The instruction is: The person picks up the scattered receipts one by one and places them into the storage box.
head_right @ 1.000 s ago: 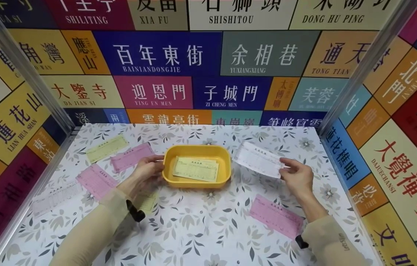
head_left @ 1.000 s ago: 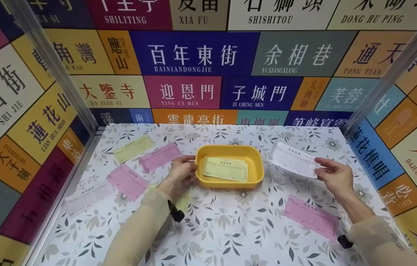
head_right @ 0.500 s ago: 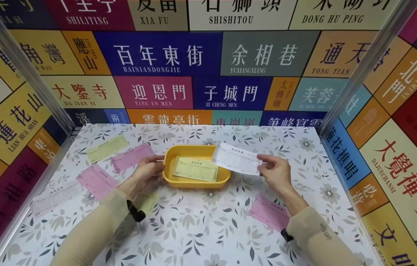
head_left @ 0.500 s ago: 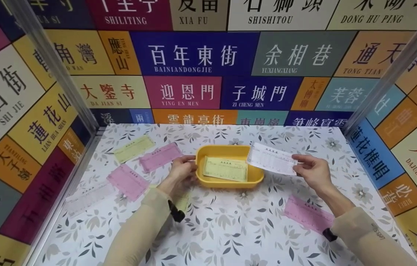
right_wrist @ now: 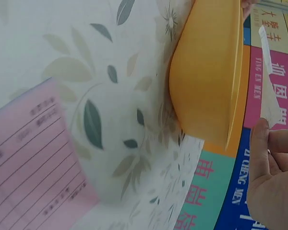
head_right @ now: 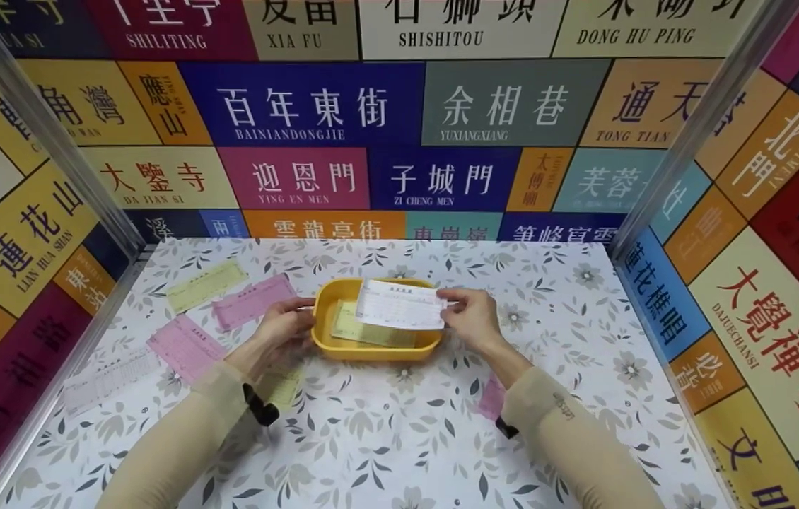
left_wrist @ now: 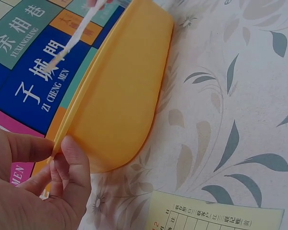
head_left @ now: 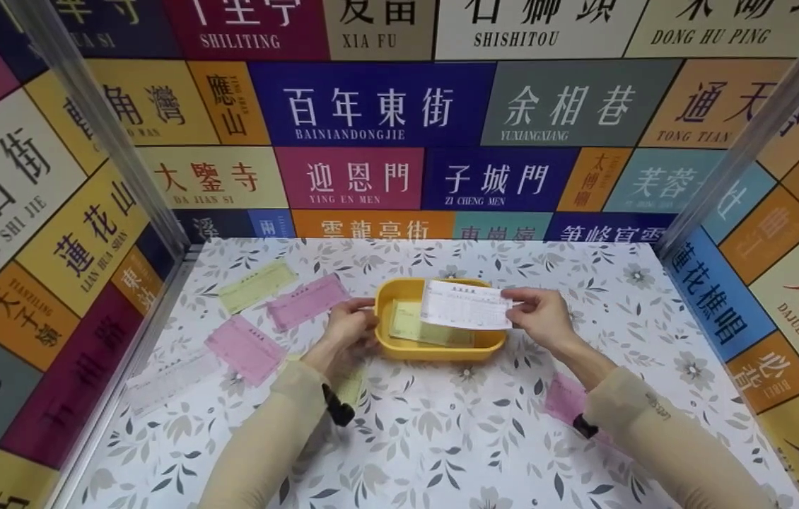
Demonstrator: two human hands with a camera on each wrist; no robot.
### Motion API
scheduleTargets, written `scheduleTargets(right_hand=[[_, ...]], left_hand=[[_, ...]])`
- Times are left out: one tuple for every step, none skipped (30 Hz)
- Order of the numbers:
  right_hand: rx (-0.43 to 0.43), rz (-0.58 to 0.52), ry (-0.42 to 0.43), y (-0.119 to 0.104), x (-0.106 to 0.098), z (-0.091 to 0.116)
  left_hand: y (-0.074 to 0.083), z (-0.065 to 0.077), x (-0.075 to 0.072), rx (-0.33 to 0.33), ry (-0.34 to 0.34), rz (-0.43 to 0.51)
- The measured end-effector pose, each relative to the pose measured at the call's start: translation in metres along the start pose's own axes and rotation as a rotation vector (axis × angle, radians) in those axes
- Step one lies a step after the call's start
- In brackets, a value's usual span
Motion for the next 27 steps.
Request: scheduleTargets(right_hand=[[0.008, 0.021, -0.008, -0.001, 0.004, -0.002], [0.016, 0.038, -0.015, -0.002, 0.008, -0.005], [0.024, 0.054, -0.025, -0.002, 0.013, -0.007], [0.032, 0.066, -0.037, -0.003, 0.017, -0.009], [0.037, 0.076, -0.048, -0.003, 0.021, -0.011], [0.043, 0.077, -0.059, -0.003, 0.024, -0.014], [0.049, 0.079, -0.068, -0.004, 0.028, -0.016], [0.052, 0.081, -0.076, -0.004, 0.031, -0.018], [0.057, 0.085, -0.083, -0.004, 0.034, -0.020], [0.062, 0.089, -0.083, -0.004, 0.036, -0.021], [0.066, 0.094, -0.081, -0.004, 0.038, -0.023], [0.071, 0.098, -0.082, -0.004, 0.040, -0.024], [0.075, 0.102, -0.083, -0.004, 0.041, -0.026], [0.082, 0.104, -0.084, -0.004, 0.043, -0.027], [0.091, 0.106, -0.085, -0.003, 0.045, -0.028], [0.101, 0.107, -0.086, -0.003, 0.046, -0.029], [0.108, 0.112, -0.091, -0.003, 0.048, -0.030], [0.116, 0.113, -0.096, -0.002, 0.050, -0.031], [0.123, 0.111, -0.100, -0.002, 0.052, -0.033], [0.126, 0.108, -0.105, -0.002, 0.054, -0.034], [0.125, 0.105, -0.113, -0.002, 0.056, -0.034], [0.121, 0.106, -0.118, -0.002, 0.057, -0.035], [0.111, 0.106, -0.121, -0.003, 0.058, -0.036], [0.104, 0.108, -0.122, -0.003, 0.059, -0.036], [0.094, 0.119, -0.122, -0.005, 0.059, -0.037], [0.083, 0.141, -0.117, -0.006, 0.059, -0.036], [0.064, 0.170, -0.110, -0.009, 0.058, -0.036]], left_hand=[[0.000, 0.000, 0.000, -0.005, 0.000, -0.001], [-0.001, 0.000, 0.000, -0.009, 0.000, 0.001], [-0.001, 0.000, 0.000, -0.015, 0.001, 0.005], [-0.001, 0.001, 0.000, -0.020, 0.001, 0.011], [-0.001, 0.001, 0.000, -0.024, 0.001, 0.019], [-0.001, 0.001, 0.000, -0.028, 0.001, 0.027], [-0.001, 0.001, 0.000, -0.032, 0.001, 0.033], [-0.001, 0.001, 0.000, -0.035, 0.001, 0.039], [-0.001, 0.001, 0.000, -0.039, 0.000, 0.039], [-0.001, 0.002, 0.000, -0.042, -0.002, 0.040], [-0.001, 0.002, 0.000, -0.045, -0.004, 0.044], [-0.001, 0.002, 0.000, -0.046, -0.005, 0.040], [-0.001, 0.002, 0.000, -0.048, -0.005, 0.038], [-0.001, 0.002, 0.000, -0.048, -0.006, 0.038], [-0.001, 0.002, 0.000, -0.049, -0.007, 0.039], [-0.001, 0.002, -0.001, -0.049, -0.008, 0.043], [-0.002, 0.002, -0.001, -0.048, -0.007, 0.047], [-0.002, 0.002, -0.001, -0.049, -0.007, 0.048], [-0.002, 0.001, -0.001, -0.048, -0.006, 0.052], [-0.002, 0.001, -0.001, -0.047, -0.006, 0.052], [-0.002, 0.001, -0.001, -0.046, -0.005, 0.051], [-0.002, 0.001, -0.001, -0.046, -0.004, 0.050], [-0.002, 0.000, -0.001, -0.041, -0.002, 0.037], [-0.002, 0.000, -0.002, -0.035, 0.000, 0.022], [-0.001, 0.000, -0.002, -0.030, 0.002, 0.006], [-0.001, 0.000, -0.002, -0.026, 0.003, -0.011], [0.000, 0.000, -0.003, -0.022, 0.007, -0.026]])
Point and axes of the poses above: each hand's wrist, its own z-axis away from the middle knuckle, its own x-axis out of the palm, y = z × x, the point moved 7 cm from there along -z, towards the middle knuckle, and after that the axes turned 8 degrees about -y, right-handed, at the moved point
